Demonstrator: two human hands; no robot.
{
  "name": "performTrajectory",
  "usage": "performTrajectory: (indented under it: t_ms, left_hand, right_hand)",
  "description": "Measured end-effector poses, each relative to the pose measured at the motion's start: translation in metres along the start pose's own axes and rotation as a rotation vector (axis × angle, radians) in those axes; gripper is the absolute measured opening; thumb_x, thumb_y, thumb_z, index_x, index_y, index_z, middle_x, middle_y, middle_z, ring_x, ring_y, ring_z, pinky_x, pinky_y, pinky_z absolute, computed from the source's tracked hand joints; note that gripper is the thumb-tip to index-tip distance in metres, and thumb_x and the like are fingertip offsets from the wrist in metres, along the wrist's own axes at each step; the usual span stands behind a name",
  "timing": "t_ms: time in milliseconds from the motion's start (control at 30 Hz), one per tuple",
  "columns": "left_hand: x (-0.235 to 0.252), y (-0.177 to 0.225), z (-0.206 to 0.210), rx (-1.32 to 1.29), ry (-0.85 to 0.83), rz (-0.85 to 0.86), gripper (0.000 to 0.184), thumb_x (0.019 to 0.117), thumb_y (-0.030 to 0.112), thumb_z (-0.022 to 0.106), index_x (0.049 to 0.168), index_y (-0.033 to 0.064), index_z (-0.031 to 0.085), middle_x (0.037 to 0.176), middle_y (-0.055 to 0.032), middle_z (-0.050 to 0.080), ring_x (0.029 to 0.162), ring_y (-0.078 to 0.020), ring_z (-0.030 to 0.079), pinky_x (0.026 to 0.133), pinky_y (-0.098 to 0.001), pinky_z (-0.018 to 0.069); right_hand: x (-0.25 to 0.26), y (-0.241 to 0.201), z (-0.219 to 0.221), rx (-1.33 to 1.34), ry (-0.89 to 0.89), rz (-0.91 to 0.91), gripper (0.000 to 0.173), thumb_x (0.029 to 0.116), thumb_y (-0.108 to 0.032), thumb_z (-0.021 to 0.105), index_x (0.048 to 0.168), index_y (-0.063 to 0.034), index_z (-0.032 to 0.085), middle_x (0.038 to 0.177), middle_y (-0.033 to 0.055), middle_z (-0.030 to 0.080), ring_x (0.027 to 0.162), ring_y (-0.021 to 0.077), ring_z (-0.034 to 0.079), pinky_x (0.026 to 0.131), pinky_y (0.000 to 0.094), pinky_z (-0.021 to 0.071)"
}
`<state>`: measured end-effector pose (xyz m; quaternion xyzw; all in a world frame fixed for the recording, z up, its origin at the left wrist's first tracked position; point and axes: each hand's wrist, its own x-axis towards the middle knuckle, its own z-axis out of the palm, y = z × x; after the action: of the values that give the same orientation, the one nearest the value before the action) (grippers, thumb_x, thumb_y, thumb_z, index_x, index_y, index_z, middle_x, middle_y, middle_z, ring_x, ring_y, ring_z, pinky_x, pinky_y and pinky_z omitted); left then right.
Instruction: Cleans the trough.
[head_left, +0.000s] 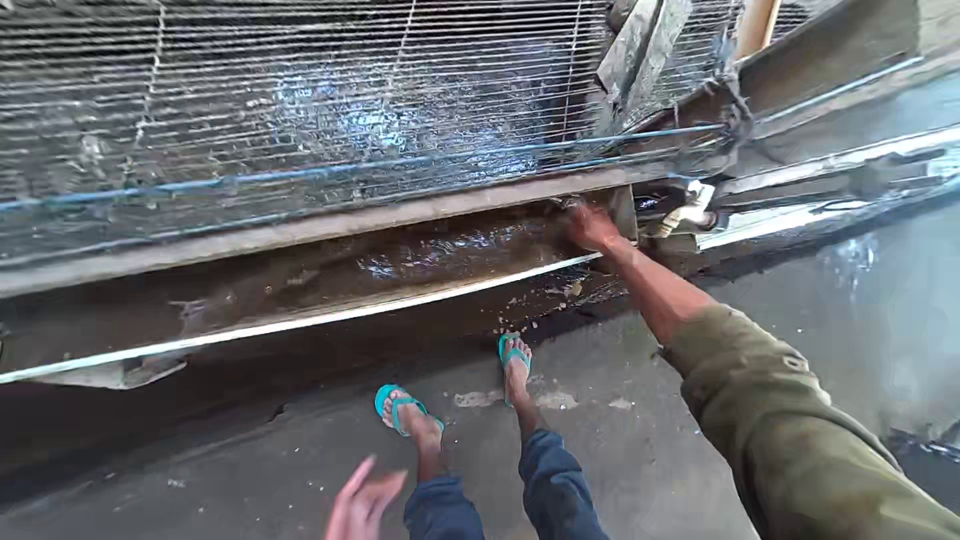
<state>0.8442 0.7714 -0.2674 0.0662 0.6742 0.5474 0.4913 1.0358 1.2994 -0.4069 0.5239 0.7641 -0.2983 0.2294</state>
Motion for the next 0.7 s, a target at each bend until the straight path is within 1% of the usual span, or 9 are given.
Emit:
performTrajectory:
  t_ms: [100, 233, 300, 367, 433, 500, 567, 633, 700]
  left_hand:
    - [0.109, 0.041, 0.137, 0.006, -0.261, -0.070, 0.062, 0.1078, 0.046, 0.036, 0.148, -0.0009, 0.044, 0.113, -0.0083, 0.073, 0.105, -0.0200, 0.071, 0.099, -0.0400, 0.0568]
    - [0.198, 0.063, 0.275, 0.197, -0.408, -0.364, 0.063, 0.1123, 0.045, 0.025, 0.160, 0.0043, 0.023, 0.140, -0.0229, 0.058, 0.121, -0.0289, 0.063, 0.102, -0.0445, 0.0516]
    - [0.212, 0.062, 0.305, 0.170, -0.326, -0.339, 0.059, 0.1124, 0.043, 0.028, 0.149, -0.0008, 0.043, 0.131, -0.0215, 0.063, 0.117, -0.0258, 0.064, 0.102, -0.0433, 0.0516]
    - [0.212, 0.058, 0.311, 0.115, -0.136, -0.275, 0.049, 0.1135, 0.034, 0.033, 0.122, -0.0064, 0.059, 0.099, -0.0145, 0.072, 0.089, -0.0188, 0.071, 0.083, -0.0369, 0.0591]
    - [0.216, 0.064, 0.284, 0.383, -0.105, -0.222, 0.038, 0.1132, 0.026, 0.037, 0.132, -0.0051, 0.049, 0.097, -0.0115, 0.069, 0.080, -0.0156, 0.070, 0.075, -0.0336, 0.0605]
    - [0.230, 0.077, 0.238, 0.963, -0.183, -0.125, 0.045, 0.1093, 0.026, 0.049, 0.145, -0.0014, 0.048, 0.112, -0.0189, 0.070, 0.096, -0.0263, 0.071, 0.089, -0.0450, 0.0575]
    - [0.254, 0.089, 0.203, 1.399, -0.265, -0.052, 0.052, 0.1063, 0.032, 0.055, 0.148, 0.0016, 0.050, 0.125, -0.0297, 0.066, 0.117, -0.0466, 0.064, 0.102, -0.0654, 0.0473]
    - [0.278, 0.086, 0.187, 1.554, -0.241, -0.010, 0.052, 0.1078, 0.035, 0.052, 0.144, -0.0026, 0.051, 0.122, -0.0344, 0.065, 0.116, -0.0528, 0.063, 0.100, -0.0688, 0.0459]
    - [0.299, 0.085, 0.197, 1.527, -0.149, 0.007, 0.054, 0.1095, 0.036, 0.048, 0.141, -0.0078, 0.049, 0.119, -0.0368, 0.064, 0.116, -0.0526, 0.062, 0.101, -0.0663, 0.0457]
  right_hand:
    - [-0.055, -0.024, -0.023, -0.002, -0.046, 0.126, 0.046, 0.1072, -0.033, 0.050, 0.139, 0.0005, 0.055, 0.120, 0.0324, 0.066, 0.111, 0.0505, 0.065, 0.092, 0.0697, 0.0506]
    - [-0.130, -0.065, -0.032, 0.167, -0.260, -0.010, 0.051, 0.1041, -0.020, 0.051, 0.148, 0.0045, 0.041, 0.132, 0.0295, 0.060, 0.121, 0.0433, 0.062, 0.101, 0.0604, 0.0493]
    - [-0.150, -0.069, -0.013, 0.315, -0.191, -0.201, 0.058, 0.1005, -0.017, 0.059, 0.150, 0.0069, 0.040, 0.144, 0.0283, 0.053, 0.133, 0.0384, 0.055, 0.112, 0.0520, 0.0441]
    - [-0.164, -0.058, 0.012, 0.472, -0.096, -0.418, 0.061, 0.0983, -0.012, 0.060, 0.151, 0.0110, 0.039, 0.151, 0.0314, 0.047, 0.143, 0.0389, 0.046, 0.122, 0.0464, 0.0336]
    - [-0.167, -0.029, 0.027, 0.587, -0.016, -0.512, 0.046, 0.1018, -0.023, 0.060, 0.140, 0.0013, 0.060, 0.138, 0.0254, 0.059, 0.134, 0.0360, 0.052, 0.117, 0.0456, 0.0379]
    - [-0.163, 0.017, 0.038, 0.562, 0.210, -0.361, 0.035, 0.1028, -0.030, 0.057, 0.118, -0.0039, 0.075, 0.121, 0.0199, 0.069, 0.122, 0.0341, 0.062, 0.109, 0.0465, 0.0470]
    - [-0.143, 0.071, 0.047, 0.514, 0.421, -0.137, 0.037, 0.1033, -0.028, 0.053, 0.111, 0.0039, 0.071, 0.119, 0.0256, 0.068, 0.121, 0.0403, 0.061, 0.108, 0.0503, 0.0467]
    - [-0.118, 0.109, 0.055, 0.564, 0.520, 0.029, 0.048, 0.1017, -0.030, 0.056, 0.125, 0.0109, 0.061, 0.131, 0.0328, 0.059, 0.129, 0.0471, 0.053, 0.113, 0.0539, 0.0412]
    - [-0.091, 0.120, 0.052, 0.708, 0.534, 0.102, 0.060, 0.1021, -0.034, 0.055, 0.145, 0.0080, 0.048, 0.146, 0.0324, 0.048, 0.140, 0.0464, 0.043, 0.118, 0.0546, 0.0352]
